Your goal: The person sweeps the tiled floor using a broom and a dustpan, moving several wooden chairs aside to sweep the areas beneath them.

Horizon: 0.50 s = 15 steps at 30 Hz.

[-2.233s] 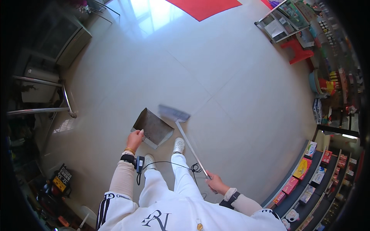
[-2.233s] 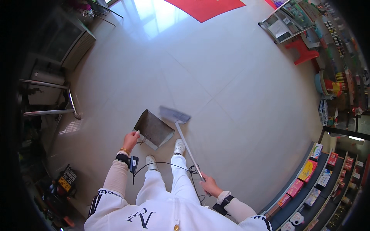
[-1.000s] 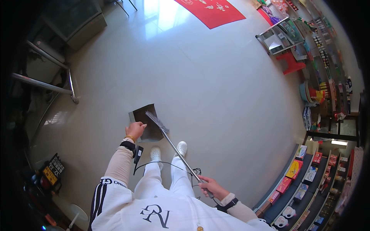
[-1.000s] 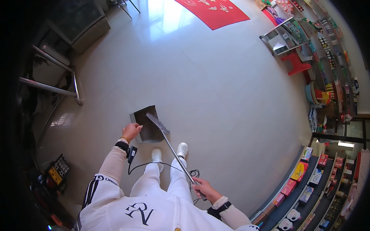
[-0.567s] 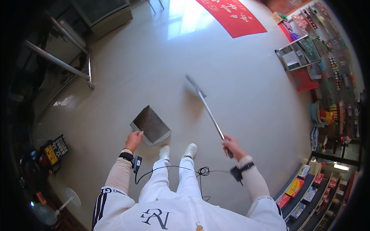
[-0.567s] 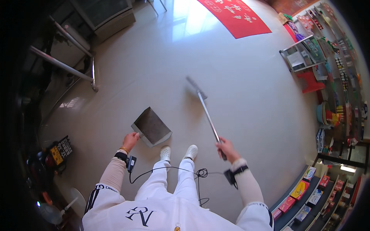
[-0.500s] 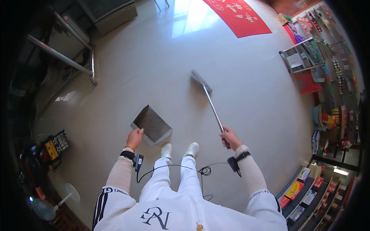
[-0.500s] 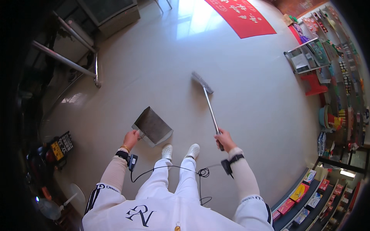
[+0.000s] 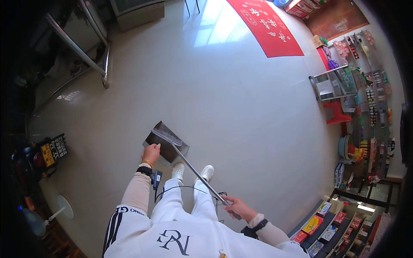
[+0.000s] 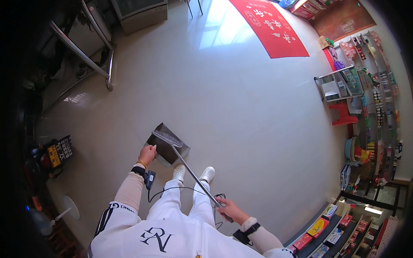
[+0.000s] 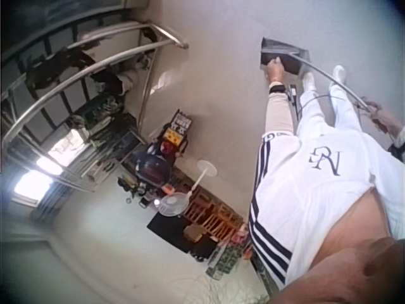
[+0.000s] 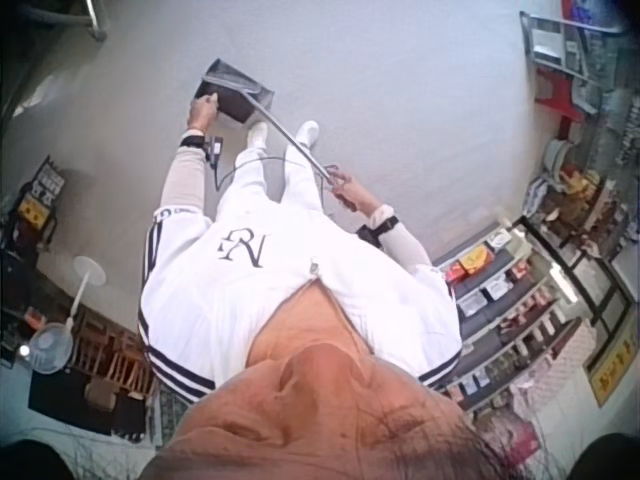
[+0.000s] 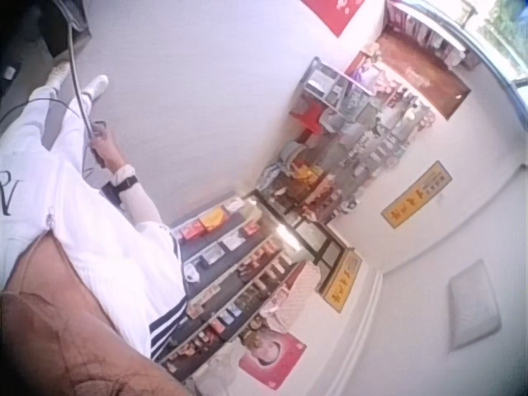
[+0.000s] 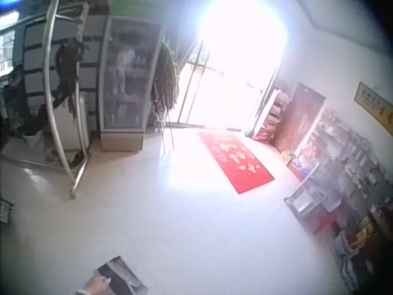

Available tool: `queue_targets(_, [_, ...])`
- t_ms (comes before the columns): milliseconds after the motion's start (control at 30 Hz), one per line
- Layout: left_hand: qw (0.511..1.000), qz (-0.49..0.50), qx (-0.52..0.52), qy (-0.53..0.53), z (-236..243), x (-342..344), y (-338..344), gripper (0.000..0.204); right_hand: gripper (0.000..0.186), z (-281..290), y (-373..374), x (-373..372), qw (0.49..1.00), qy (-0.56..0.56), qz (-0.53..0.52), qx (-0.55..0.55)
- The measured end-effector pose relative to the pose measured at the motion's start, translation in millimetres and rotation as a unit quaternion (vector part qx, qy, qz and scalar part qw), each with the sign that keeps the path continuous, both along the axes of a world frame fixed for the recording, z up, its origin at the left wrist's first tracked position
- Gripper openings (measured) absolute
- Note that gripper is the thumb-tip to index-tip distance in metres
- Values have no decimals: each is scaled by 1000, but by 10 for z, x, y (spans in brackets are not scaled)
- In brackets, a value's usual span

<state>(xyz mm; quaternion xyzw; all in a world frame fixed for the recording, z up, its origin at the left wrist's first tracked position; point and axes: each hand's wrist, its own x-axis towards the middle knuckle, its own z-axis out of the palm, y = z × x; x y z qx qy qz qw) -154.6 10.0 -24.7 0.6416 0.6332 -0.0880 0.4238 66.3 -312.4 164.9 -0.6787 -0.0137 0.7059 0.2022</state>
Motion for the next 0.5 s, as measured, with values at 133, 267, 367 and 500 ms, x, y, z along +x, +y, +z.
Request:
queue_targets(133, [1000,-4,-11,0,30,-67,-27,34,52,219,-233,113,998,-9,-66,-4])
queue_targets(267, [1000,-7,-1,-19,15,-307,-18,35,51,111,-295,403,992,-105,-62,8])
queue_targets(367, [999,-14,4,-29,-63,-620,28,35,53,-122,-85,626,984,-159,-78,11])
queue_targets(500, [1000,-7,-6,-8,-25,-841,-77,33,58,-537,165,677,976,-206,-71,2])
